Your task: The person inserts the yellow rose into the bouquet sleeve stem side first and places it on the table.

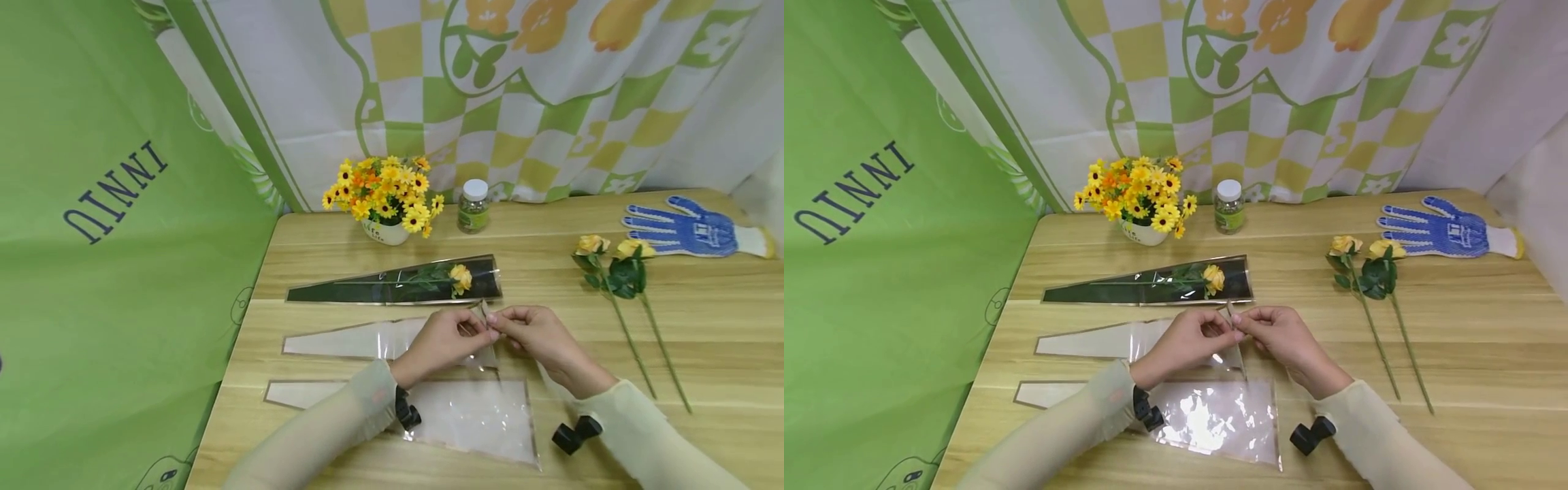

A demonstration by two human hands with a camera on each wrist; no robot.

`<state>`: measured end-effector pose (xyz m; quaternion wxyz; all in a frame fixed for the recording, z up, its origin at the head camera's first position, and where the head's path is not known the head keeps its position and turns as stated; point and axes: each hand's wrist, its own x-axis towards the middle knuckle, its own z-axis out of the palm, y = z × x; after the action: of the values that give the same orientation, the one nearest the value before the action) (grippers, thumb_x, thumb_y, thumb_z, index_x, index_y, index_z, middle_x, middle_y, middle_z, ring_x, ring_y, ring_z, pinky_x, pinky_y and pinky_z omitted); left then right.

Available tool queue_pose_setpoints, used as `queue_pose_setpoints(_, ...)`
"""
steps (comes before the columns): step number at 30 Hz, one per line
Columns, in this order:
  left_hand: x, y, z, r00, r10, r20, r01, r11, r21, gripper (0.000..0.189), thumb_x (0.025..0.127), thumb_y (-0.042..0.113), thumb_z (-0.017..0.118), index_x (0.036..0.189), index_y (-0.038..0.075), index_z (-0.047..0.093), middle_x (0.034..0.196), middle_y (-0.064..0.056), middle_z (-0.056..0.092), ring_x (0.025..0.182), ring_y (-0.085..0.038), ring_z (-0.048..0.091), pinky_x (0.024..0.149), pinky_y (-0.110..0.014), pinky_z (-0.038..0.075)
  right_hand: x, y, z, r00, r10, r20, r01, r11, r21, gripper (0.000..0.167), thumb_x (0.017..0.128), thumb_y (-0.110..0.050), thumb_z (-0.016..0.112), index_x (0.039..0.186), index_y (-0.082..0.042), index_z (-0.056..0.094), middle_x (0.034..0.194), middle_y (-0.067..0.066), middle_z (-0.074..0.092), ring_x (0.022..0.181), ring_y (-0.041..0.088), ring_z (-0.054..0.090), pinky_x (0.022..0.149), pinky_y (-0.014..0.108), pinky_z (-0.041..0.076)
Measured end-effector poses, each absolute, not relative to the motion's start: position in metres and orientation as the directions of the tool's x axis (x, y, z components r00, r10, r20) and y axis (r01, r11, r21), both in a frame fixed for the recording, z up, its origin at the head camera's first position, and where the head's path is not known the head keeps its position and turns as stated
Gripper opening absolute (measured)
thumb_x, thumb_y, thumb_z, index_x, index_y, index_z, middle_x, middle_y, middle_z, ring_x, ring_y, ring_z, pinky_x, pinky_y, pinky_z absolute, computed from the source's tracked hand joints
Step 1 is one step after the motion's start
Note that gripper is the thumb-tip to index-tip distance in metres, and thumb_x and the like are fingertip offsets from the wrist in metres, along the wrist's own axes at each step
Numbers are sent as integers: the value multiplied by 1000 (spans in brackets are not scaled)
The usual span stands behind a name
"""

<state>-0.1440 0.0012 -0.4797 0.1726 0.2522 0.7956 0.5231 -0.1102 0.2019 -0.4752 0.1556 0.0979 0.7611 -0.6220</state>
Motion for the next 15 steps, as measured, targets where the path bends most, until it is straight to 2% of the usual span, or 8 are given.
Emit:
queue_pose_setpoints(5,-144,2,-481,-812,581,-42,162,295,942,17,95,30,73,91,13,75,82,11,70,68,-7,64,62,-22,56,-111,202,-478,-936,-49,-348,335,179,-925,36,98,-32,70,105,4,71,82,5,70,60,6,46,50,21,42)
queue_pose_setpoints(8,-145,2,-483,-816,573,-75,114,286,951,14,96,24,71,91,12,76,79,6,71,68,-11,65,59,-24,56,-111,202,-478,-936,-51,-350,337,171,-926,35,99,-32,69,104,2,71,84,4,72,59,6,46,50,20,42)
queue_pose_setpoints(15,-146,-3,-487,-831,545,-116,18,234,972,11,95,14,67,93,7,76,76,2,71,68,-14,67,59,-26,58,-111,204,-479,-939,-49,-341,323,223,-920,37,100,-34,67,104,3,70,83,5,68,61,7,48,50,21,44)
